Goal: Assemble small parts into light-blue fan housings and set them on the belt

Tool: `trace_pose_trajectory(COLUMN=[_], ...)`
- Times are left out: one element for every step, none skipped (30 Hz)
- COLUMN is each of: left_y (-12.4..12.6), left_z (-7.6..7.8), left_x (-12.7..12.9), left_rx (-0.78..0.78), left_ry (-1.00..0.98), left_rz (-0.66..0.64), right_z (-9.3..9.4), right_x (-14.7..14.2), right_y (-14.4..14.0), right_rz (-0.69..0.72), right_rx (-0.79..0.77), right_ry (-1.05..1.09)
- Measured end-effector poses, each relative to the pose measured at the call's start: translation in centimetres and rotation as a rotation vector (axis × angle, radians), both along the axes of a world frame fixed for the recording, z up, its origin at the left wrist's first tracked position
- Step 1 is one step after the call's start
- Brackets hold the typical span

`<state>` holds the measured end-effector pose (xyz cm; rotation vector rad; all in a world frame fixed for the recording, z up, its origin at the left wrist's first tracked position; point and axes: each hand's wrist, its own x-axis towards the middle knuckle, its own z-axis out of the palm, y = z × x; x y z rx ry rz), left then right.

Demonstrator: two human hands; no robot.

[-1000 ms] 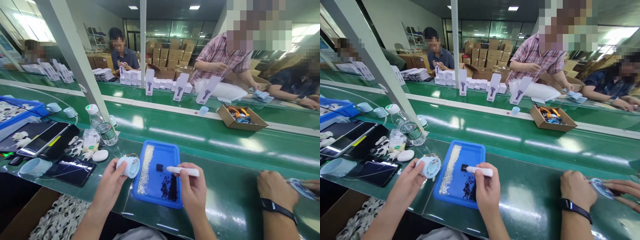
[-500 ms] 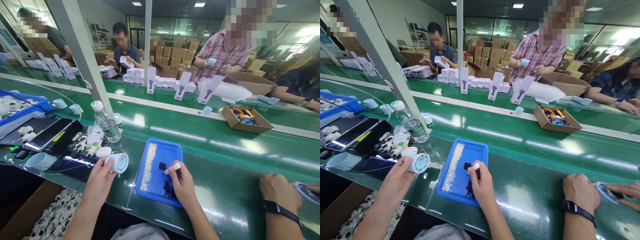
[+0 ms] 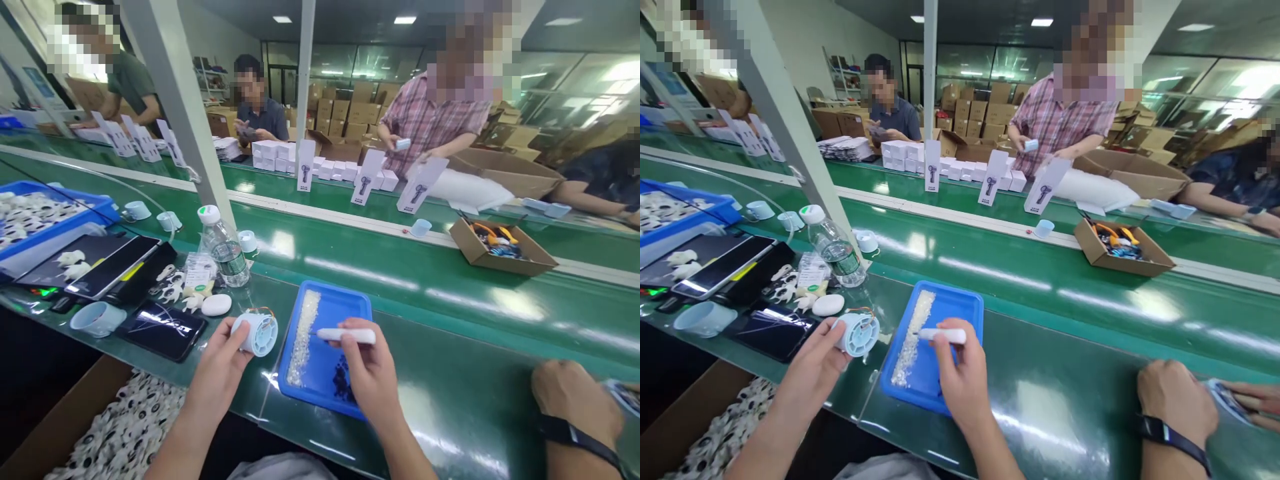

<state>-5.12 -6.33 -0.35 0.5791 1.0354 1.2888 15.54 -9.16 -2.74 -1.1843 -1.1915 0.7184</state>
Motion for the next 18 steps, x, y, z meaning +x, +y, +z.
trace_pose_trajectory(left_y=[-0.1, -0.3, -0.4, -0.5, -0.6, -0.7, -0.8, -0.9, -1.0, -1.1, -1.1, -1.1, -1.1, -1.1, -1.0, -1.0, -0.9, -0.9], left_z=[0.0, 0.0, 0.1, 0.1, 0.2, 0.3, 0.5, 0.6, 0.8, 0.9, 1.0, 1.1, 1.2, 1.3, 1.3, 1.3, 1.4, 1.4], left_x=[0.2, 0.5, 0.8, 1.1, 1.4, 1.7, 1.9, 2.2, 2.4, 2.6, 2.8, 3.0, 3.2, 3.4, 3.5, 3.7, 3.8, 3.9], left_rx=[0.007, 0.017, 0.024, 0.028, 0.029, 0.030, 0.034, 0.039, 0.045, 0.049, 0.047, 0.043, 0.036, 0.030, 0.026, 0.024, 0.022, 0.019], left_ry=[-0.010, -0.020, -0.027, -0.030, -0.029, -0.024, -0.019, -0.015, -0.012, -0.010, -0.007, -0.005, -0.004, -0.004, -0.005, -0.007, -0.008, -0.008], left_rz=[-0.022, -0.046, -0.071, -0.095, -0.116, -0.134, -0.147, -0.158, -0.168, -0.177, -0.186, -0.193, -0.199, -0.202, -0.203, -0.204, -0.204, -0.202], right_z=[0.4, 0.8, 1.1, 1.3, 1.4, 1.4, 1.3, 1.2, 1.1, 0.9, 0.8, 0.8, 0.7, 0.6, 0.6, 0.6, 0.6, 0.6], right_x=[-0.6, -1.1, -1.4, -1.7, -1.8, -1.8, -1.7, -1.6, -1.5, -1.4, -1.3, -1.2, -1.1, -1.1, -1.0, -1.0, -1.0, -0.9], right_y=[-0.7, -1.3, -1.9, -2.4, -2.7, -2.9, -3.0, -3.0, -2.9, -2.9, -2.9, -2.9, -3.0, -3.1, -3.2, -3.2, -3.3, -3.3], right_rz=[0.005, 0.022, 0.043, 0.068, 0.096, 0.120, 0.140, 0.155, 0.163, 0.165, 0.164, 0.162, 0.159, 0.153, 0.147, 0.143, 0.138, 0.133], right_rx=[0.050, 0.098, 0.135, 0.160, 0.173, 0.175, 0.176, 0.176, 0.178, 0.182, 0.187, 0.191, 0.191, 0.188, 0.186, 0.183, 0.179, 0.176], right_ry=[0.086, 0.150, 0.194, 0.219, 0.230, 0.231, 0.224, 0.215, 0.206, 0.199, 0.196, 0.196, 0.197, 0.197, 0.197, 0.195, 0.195, 0.195])
